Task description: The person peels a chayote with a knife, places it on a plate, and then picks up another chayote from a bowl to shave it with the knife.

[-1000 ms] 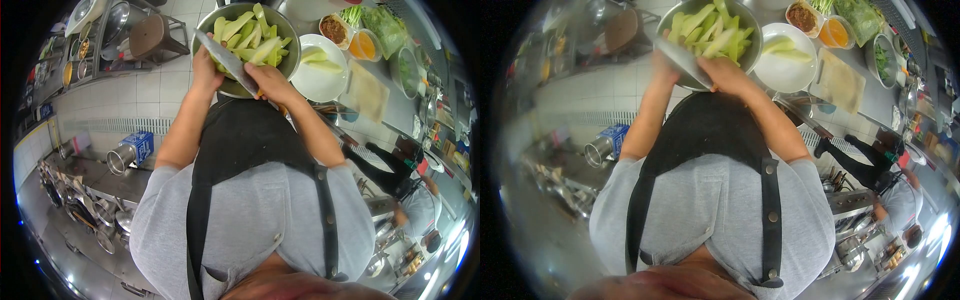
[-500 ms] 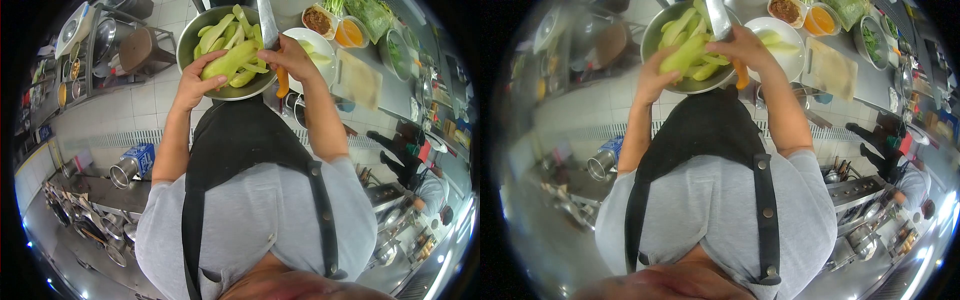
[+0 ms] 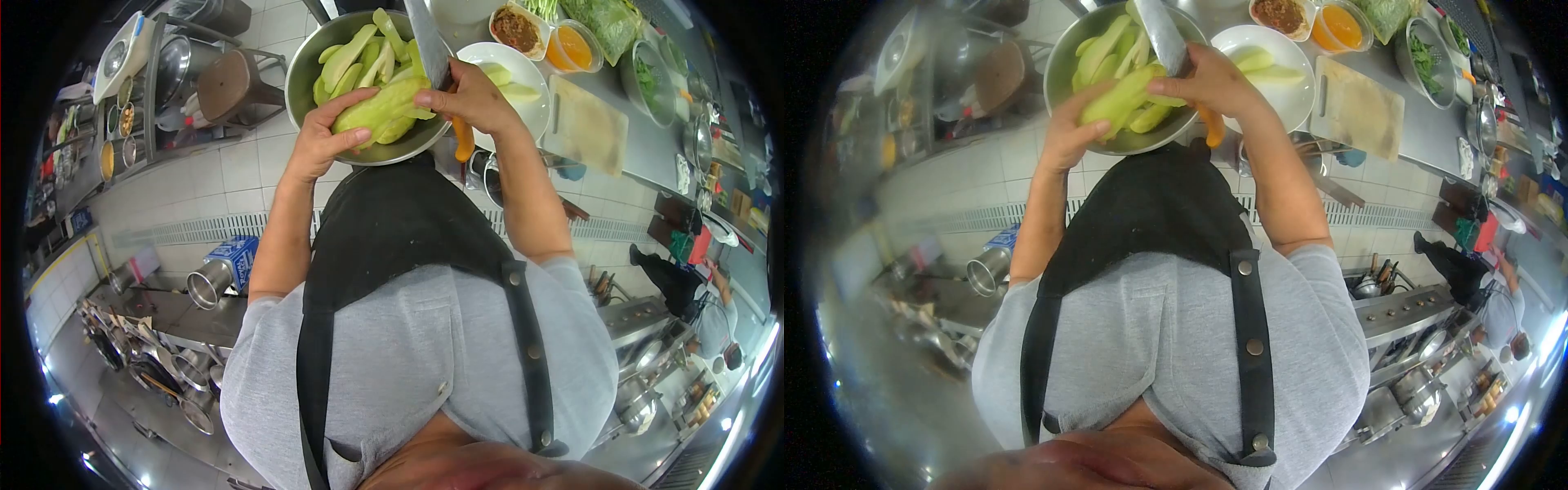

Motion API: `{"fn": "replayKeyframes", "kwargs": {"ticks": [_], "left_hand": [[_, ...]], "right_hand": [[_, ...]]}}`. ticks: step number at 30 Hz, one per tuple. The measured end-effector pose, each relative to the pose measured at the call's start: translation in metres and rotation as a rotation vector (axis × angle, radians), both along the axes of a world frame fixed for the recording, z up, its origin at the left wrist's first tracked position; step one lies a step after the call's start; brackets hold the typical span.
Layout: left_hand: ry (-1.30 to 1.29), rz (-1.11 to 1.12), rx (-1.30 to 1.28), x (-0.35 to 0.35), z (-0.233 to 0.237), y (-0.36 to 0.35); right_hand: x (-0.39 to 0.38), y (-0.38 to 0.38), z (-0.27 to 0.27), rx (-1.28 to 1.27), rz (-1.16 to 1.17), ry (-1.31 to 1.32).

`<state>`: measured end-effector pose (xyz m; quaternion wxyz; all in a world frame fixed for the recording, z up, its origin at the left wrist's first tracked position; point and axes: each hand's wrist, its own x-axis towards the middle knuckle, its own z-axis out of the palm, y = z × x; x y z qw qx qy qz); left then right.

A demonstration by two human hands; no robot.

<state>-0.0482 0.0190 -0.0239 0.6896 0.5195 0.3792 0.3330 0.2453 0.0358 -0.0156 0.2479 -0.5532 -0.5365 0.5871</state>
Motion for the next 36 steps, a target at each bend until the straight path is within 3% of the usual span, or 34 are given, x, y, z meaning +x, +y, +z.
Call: {"fn": "replayKeyframes", "kwargs": {"ticks": [2,9,12,14,23,27,30,32,36], "left_hand": [[0.0,-0.021,-0.054,0.0,0.002,0.001],[-0.025,0.024,-0.015,0.008,-0.005,0.003],[-0.035,0.044,-0.032,0.012,-0.002,0.003],[-0.022,0.052,-0.005,0.015,0.002,0.001],[-0.034,0.105,0.006,0.025,0.004,-0.003],[-0.014,0.114,0.016,0.025,0.001,-0.006],[-0.048,0.132,-0.006,0.026,-0.002,-0.005],[-0.014,0.131,0.031,0.024,-0.006,-0.003],[-0.07,0.145,0.001,0.026,-0.005,-0.005]], "right_hand": [[-0.003,-0.002,0.002,0.172,-0.018,-0.065],[-0.016,-0.008,-0.001,0.179,-0.093,-0.047],[-0.018,-0.009,-0.005,0.289,-0.102,-0.215],[-0.022,-0.016,0.008,0.46,-0.101,-0.468],[-0.023,-0.007,-0.005,0.34,-0.068,-0.385],[-0.027,-0.012,-0.006,0.433,-0.044,-0.443],[-0.031,-0.008,-0.005,0.322,0.005,-0.346],[-0.037,-0.012,0.001,0.227,-0.005,-0.357],[-0.042,-0.02,0.011,0.268,-0.009,-0.45]]}}
